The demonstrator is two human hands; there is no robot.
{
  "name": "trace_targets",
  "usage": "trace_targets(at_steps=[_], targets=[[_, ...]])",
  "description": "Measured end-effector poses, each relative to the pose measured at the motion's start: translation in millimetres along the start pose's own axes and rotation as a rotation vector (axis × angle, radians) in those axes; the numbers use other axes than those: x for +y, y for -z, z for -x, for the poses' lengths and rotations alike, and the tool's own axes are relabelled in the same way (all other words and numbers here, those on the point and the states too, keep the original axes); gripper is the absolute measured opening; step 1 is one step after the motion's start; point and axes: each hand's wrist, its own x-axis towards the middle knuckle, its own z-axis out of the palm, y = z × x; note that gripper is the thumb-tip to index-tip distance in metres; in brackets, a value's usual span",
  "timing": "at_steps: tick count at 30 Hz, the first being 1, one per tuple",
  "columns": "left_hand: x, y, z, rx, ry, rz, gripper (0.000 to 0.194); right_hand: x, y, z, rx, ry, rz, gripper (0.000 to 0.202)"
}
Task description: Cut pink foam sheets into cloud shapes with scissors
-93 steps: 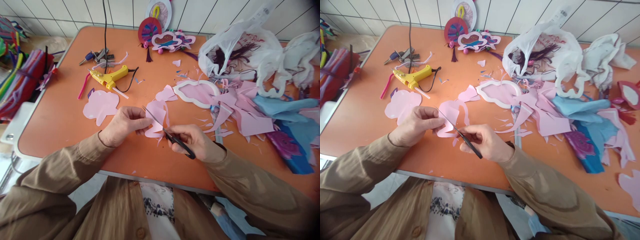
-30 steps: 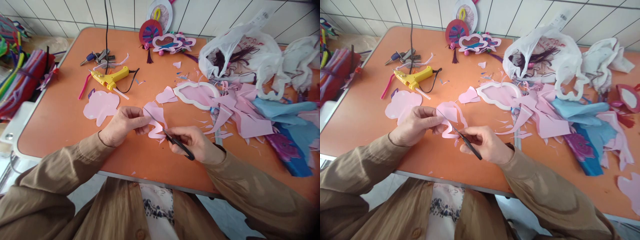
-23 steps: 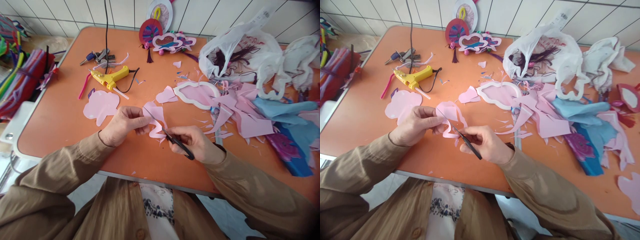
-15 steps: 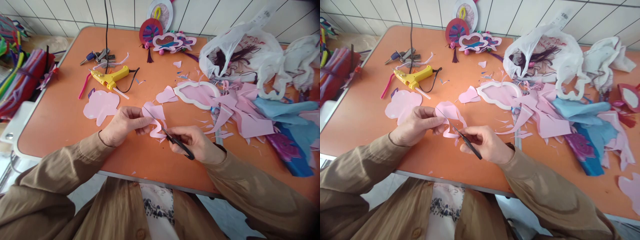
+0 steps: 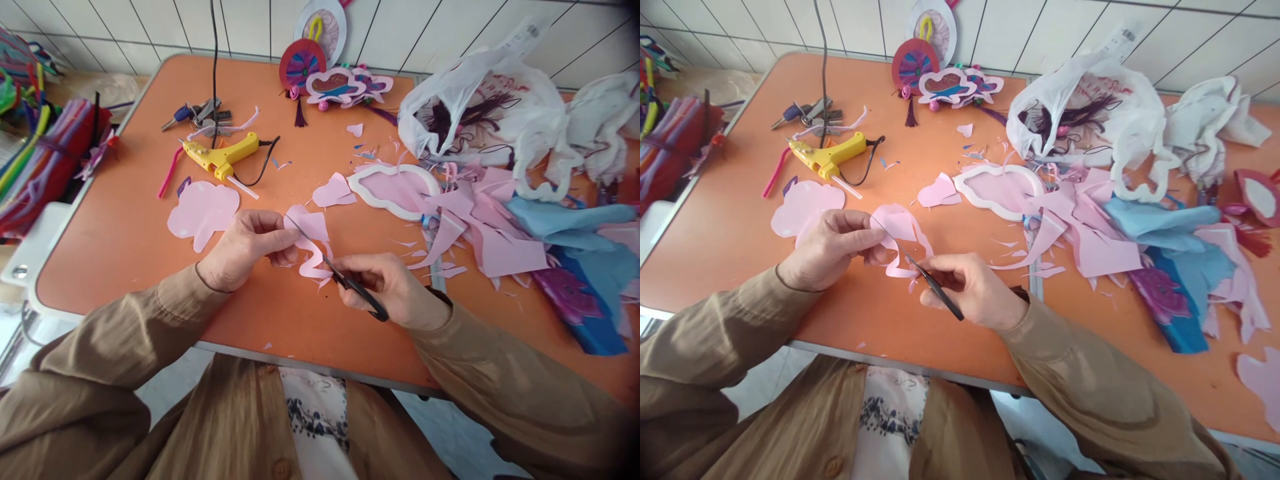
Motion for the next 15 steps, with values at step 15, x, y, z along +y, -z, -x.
trace_targets(at_steps=[15], targets=[[-4.2, 2.3, 0.6, -0.024, 0.001, 0.006, 0.023, 5.3, 1.9, 1.4, 0.003, -0.002, 0.016, 0.030]])
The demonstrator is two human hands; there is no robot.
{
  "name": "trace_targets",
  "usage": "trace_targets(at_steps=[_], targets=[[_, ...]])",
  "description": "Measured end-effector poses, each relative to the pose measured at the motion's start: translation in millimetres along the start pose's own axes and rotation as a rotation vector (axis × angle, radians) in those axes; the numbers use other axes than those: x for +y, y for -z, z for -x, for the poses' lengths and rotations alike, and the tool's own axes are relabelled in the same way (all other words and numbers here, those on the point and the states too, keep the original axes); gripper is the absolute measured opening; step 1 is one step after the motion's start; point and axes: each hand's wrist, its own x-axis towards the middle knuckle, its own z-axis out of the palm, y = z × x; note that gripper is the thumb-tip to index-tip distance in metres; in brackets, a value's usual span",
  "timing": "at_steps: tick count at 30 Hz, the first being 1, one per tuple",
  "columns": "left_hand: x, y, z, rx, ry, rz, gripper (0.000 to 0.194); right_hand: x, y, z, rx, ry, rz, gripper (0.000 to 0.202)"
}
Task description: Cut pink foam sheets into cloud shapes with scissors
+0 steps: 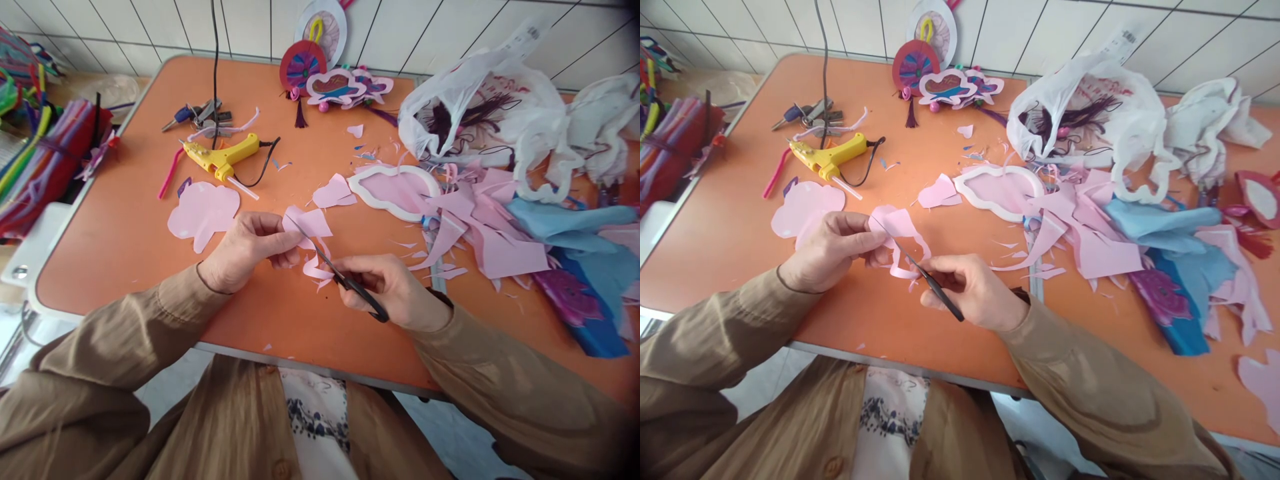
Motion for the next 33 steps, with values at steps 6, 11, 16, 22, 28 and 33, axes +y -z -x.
trace_targets(at_steps=[6, 11, 16, 22, 28, 33], targets=[[0.8, -0.3, 0.0, 0.001, 0.001, 0.007, 0.022, -2.3, -0.7, -0.3, 0.005, 0.002, 0.009, 0.035], [5.2, -1.3, 0.4, 0.048, -0.009, 0.062, 0.021, 2.3, -0.4, -0.2, 0.024, -0.003, 0.016, 0.037], [5.0, -1.2, 0.5, 0.041, -0.010, 0.056, 0.020, 19.4, 2.2, 0.0, -0.012, 0.055, -0.082, 0.050], [2.1, -0.4, 0.0, 0.018, 0.014, 0.014, 0.023, 22.9, 3.6, 0.4, -0.034, 0.114, -0.072, 0.049], [1.3, -1.3, -0.9, -0.012, 0.004, -0.003, 0.022, 22.0, 3.9, -0.3, -0.046, 0.123, -0.069, 0.043], [1.2, 0.1, -0.9, -0.020, -0.004, -0.005, 0.020, 23.4, 5.1, 0.3, -0.018, 0.127, -0.040, 0.038]])
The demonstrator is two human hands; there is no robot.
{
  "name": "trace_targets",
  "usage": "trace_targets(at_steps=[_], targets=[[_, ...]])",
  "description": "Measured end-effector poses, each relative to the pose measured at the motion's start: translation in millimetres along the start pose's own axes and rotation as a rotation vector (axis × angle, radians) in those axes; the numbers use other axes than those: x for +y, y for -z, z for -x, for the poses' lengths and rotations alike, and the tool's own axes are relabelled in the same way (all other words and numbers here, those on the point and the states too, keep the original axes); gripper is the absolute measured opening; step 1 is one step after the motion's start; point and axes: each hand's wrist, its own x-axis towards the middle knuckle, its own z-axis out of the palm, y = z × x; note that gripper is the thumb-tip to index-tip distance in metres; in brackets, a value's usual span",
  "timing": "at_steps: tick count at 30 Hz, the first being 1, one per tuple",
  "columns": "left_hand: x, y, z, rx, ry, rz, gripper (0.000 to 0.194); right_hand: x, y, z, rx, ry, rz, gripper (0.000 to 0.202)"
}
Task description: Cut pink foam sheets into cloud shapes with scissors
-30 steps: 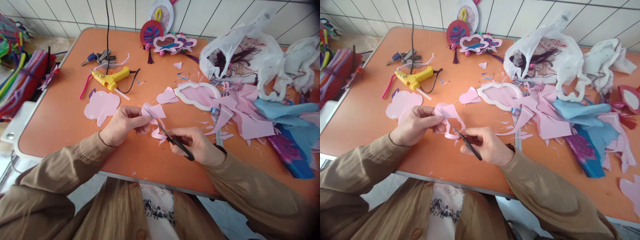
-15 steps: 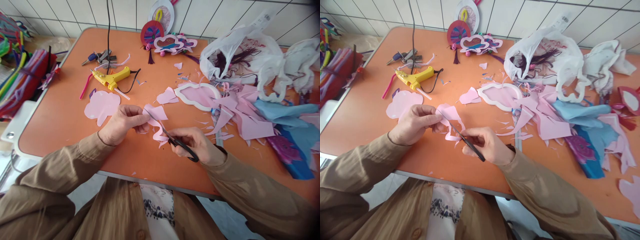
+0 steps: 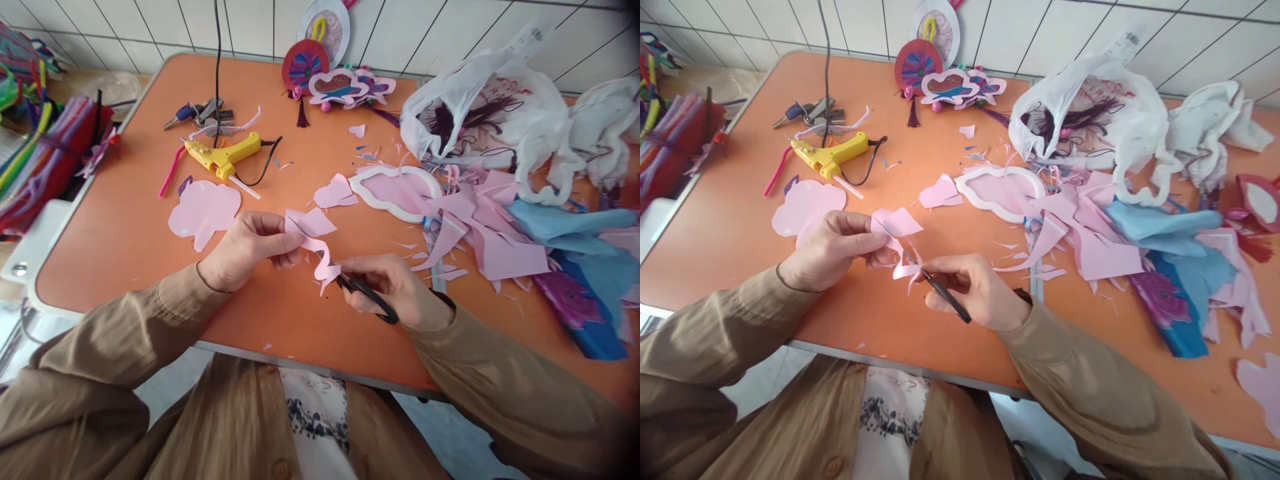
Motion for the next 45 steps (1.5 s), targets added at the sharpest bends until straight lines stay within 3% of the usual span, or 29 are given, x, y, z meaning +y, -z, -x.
trace_targets(at_steps=[5, 17, 31, 45], targets=[[0.0, 0.6, -1.3, 0.010, -0.001, 0.022, 0.019, 2.6, 2.5, 0.3, -0.013, 0.066, -0.018, 0.033], [0.1, -2.0, 1.0, 0.019, 0.005, 0.003, 0.022, -7.0, 0.5, -1.7, -0.008, -0.016, -0.047, 0.024], [4.2, -0.8, 1.4, 0.026, 0.006, -0.007, 0.024, 3.5, 1.2, 0.9, 0.022, -0.002, 0.002, 0.038], [4.8, -1.2, 2.0, 0.039, -0.005, -0.036, 0.023, -8.3, -1.2, -1.8, -0.007, 0.036, 0.007, 0.036]])
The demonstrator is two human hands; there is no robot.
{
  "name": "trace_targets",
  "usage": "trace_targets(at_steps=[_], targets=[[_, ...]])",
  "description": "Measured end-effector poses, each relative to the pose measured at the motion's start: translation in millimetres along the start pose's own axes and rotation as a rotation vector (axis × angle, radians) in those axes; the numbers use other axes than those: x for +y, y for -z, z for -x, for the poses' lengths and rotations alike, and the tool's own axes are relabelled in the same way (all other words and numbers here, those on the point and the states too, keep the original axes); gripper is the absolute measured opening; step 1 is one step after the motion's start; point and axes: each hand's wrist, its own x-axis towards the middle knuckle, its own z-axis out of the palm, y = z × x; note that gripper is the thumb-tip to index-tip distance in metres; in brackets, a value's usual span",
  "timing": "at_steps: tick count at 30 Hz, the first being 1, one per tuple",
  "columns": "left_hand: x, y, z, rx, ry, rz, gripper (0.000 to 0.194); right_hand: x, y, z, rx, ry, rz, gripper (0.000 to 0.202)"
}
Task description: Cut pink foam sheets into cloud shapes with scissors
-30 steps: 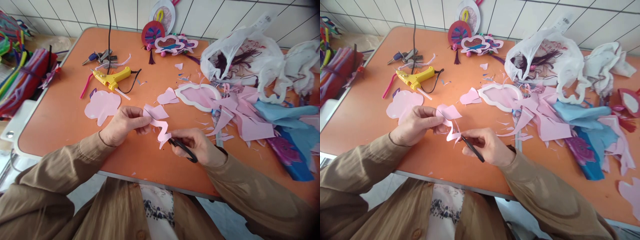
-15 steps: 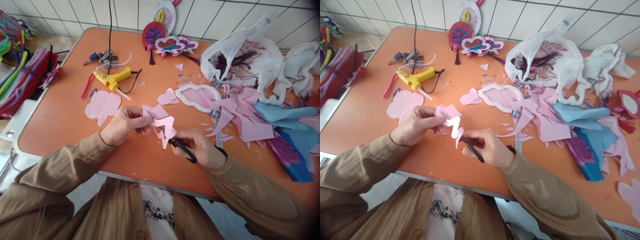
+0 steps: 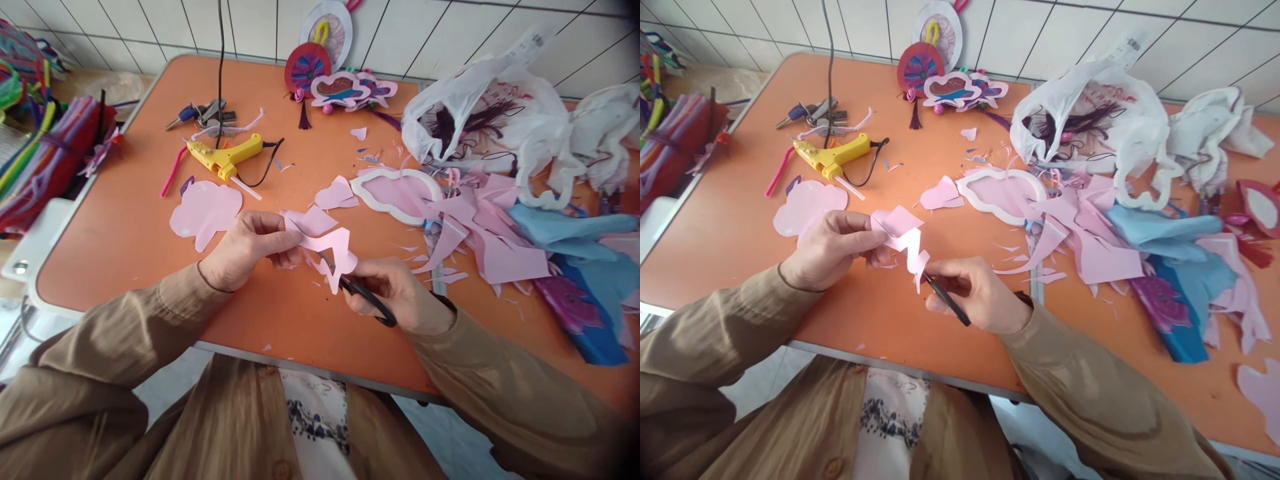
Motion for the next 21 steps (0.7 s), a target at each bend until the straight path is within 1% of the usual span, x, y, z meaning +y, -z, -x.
trace_targets(at_steps=[7, 12, 16, 21], targets=[[-1.4, -0.5, -1.2, -0.014, -0.001, 0.016, 0.022, -1.2, 0.0, 0.8, -0.006, -0.026, 0.006, 0.037], [-2.0, 0.2, -0.4, -0.029, -0.003, 0.029, 0.022, 4.0, 2.9, 2.2, -0.012, -0.038, 0.014, 0.039], [-1.5, 1.2, -0.9, 0.007, 0.000, 0.041, 0.027, 1.7, 2.7, 2.1, -0.014, -0.026, 0.022, 0.040], [-0.7, 1.6, -2.4, 0.036, 0.009, 0.061, 0.027, -8.5, -1.5, 0.3, 0.016, -0.079, 0.040, 0.039]])
